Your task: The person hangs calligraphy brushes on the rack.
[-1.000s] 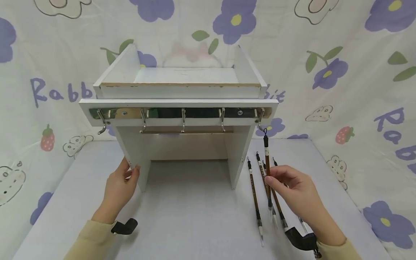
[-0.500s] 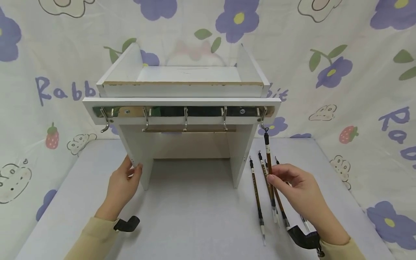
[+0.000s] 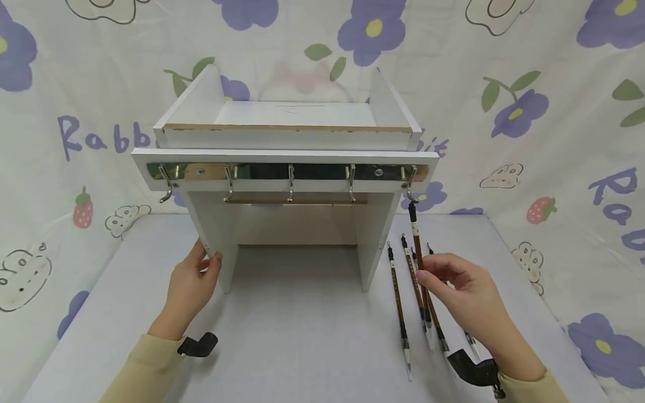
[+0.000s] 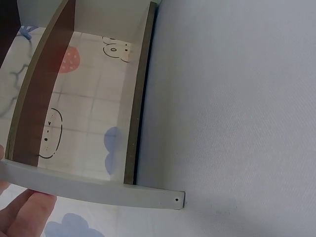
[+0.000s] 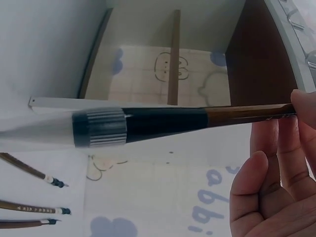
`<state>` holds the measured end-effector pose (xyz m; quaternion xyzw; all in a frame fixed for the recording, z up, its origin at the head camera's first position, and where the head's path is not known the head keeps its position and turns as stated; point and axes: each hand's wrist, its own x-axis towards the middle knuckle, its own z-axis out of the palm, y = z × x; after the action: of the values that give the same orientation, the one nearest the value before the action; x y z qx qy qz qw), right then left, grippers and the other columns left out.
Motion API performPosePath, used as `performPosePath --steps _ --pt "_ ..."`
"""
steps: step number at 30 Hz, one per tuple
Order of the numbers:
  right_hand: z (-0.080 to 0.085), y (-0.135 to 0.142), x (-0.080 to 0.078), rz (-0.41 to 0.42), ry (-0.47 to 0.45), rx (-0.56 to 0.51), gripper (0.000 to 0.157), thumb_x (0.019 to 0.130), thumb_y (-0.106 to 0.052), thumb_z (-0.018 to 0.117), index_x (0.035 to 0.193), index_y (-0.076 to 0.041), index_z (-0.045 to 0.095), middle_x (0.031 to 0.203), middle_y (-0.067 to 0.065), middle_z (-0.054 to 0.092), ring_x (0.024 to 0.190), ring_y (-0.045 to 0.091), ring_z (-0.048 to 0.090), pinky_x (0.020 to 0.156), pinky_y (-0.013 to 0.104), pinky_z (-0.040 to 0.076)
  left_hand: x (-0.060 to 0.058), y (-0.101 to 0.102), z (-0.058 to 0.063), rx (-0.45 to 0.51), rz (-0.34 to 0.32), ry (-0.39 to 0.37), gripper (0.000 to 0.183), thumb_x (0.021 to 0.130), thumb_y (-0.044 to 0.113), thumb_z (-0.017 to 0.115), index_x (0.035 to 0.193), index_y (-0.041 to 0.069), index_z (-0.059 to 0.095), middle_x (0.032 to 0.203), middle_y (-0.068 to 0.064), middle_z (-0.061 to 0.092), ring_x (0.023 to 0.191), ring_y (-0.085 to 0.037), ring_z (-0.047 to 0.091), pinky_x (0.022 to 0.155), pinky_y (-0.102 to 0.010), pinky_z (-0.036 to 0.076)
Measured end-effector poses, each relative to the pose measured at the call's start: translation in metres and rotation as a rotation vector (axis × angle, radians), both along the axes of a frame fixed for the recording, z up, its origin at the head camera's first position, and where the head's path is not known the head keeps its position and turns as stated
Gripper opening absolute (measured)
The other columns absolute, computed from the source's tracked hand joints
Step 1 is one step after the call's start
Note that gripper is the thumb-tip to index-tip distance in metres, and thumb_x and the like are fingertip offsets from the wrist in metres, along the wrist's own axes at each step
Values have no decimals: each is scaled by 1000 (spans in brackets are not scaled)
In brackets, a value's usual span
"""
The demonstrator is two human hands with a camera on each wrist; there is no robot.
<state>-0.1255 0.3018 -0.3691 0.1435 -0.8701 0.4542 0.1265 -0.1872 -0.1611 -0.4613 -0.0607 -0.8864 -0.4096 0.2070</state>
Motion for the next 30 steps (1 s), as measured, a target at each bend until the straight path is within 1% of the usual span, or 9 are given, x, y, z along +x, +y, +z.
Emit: performPosePath --steps 5,10,14,18,23,25,30 --pt "2 -2 1 -6 -6 11 18 89 -5 69 108 -6 67 95 2 69 82 11 65 69 18 54 1 0 2 9 -6 -7 54 98 20 55 149 14 37 129 -22 57 101 -37 66 72 -46 58" --pt "2 -1 1 27 2 7 16 91 -4 66 107 -7 67 96 2 70 83 12 67 72 18 55 1 0 2 10 -13 -9 55 99 20 55 150 15 36 130 -22 57 101 -37 65 73 -45 58" --pt "1 0 1 87 26 -5 16 93 0 62 107 -6 67 99 2 70 86 15 68 77 17 54 1 0 2 6 -9 -6 54 98 20 55 149 15 37 130 -23 57 101 -38 66 73 -46 58" --pt "-2 1 -1 160 42 -23 20 93 5 59 108 -4 66 103 3 69 89 15 67 80 18 54 1 0 1 2 -4 -2 54 98 20 55 149 16 37 129 -23 57 100 -38 66 72 -46 58" --pt "-4 1 -1 243 19 -26 21 94 8 55 110 -1 65 104 4 69 92 13 67 80 20 54 1 0 0 -2 -6 2 55 99 21 55 150 15 36 129 -23 57 100 -38 66 71 -47 58" --pt "-4 1 -1 262 6 -27 20 95 7 53 111 0 64 104 4 69 93 13 67 81 20 54 0 0 0 -2 -5 6 55 98 20 55 150 15 36 128 -24 58 99 -38 66 70 -47 58" --pt "-4 2 -3 276 -3 -53 23 96 7 52 113 -1 64 105 6 68 93 14 66 80 21 55 0 0 -1 1 -8 13 53 98 19 55 149 15 38 128 -24 58 99 -37 66 71 -46 58"
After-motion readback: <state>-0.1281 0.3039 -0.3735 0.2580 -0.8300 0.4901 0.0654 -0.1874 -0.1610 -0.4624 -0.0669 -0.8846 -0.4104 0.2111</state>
